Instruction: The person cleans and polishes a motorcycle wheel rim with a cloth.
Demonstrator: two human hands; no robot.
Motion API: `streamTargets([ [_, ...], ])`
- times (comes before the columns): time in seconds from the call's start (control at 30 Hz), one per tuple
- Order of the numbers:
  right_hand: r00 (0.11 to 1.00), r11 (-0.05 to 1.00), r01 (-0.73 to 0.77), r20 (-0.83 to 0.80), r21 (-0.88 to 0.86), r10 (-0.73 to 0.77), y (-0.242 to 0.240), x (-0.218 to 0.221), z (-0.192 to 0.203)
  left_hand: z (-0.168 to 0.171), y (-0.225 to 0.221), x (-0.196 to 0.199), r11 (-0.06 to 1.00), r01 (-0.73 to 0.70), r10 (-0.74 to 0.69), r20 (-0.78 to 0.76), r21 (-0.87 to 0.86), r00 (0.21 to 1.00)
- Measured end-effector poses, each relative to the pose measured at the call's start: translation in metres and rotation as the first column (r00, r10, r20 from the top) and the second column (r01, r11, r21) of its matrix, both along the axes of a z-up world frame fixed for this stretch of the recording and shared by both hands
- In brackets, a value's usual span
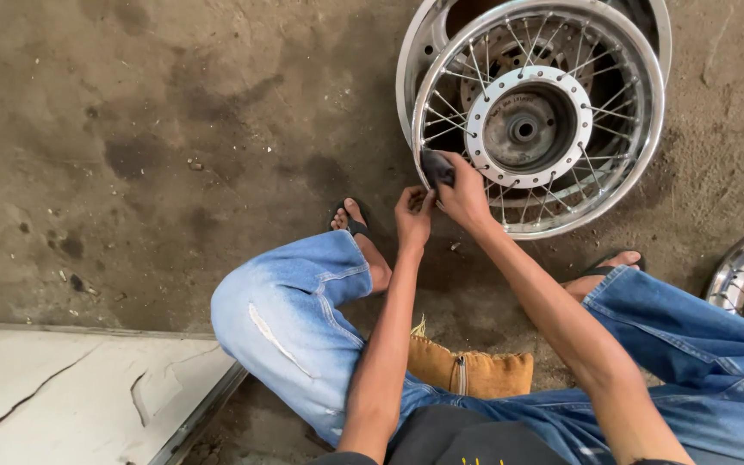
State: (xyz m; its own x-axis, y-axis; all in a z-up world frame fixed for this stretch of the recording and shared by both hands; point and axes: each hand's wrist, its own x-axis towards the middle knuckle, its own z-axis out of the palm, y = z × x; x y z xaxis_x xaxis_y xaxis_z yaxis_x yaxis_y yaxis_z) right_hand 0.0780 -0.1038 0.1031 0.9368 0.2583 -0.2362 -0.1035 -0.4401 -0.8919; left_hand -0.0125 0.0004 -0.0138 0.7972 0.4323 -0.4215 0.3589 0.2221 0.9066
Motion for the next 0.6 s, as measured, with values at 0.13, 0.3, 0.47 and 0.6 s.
streamTargets([
  [0.13,0.998,0.996,-0.064,0.013,0.058,0.063,0.001,-0.009,0.024,-0.020,0.006,-0.003,0.898,-0.241,0.215,-0.112,-0.369,0.970],
  [0.3,0.923,0.934,-0.351,0.140,-0.073,0.358,-0.042,-0.019,0.012,0.006,0.010,0.012,0.995,0.005,-0.011,0.057,0.100,0.998],
  [0.47,0.948,0.952,-0.297,0.099,-0.073,0.303,-0.021,0.017,-0.011,0.004,0.008,0.004,0.993,-0.065,0.068,0.034,-0.099,0.997],
  [0.6,0.987,0.980,0.125,0.083,0.157,-0.139,0.028,0.054,0.026,0.006,0.004,-0.002,0.986,-0.043,0.068,0.152,-0.159,0.986],
])
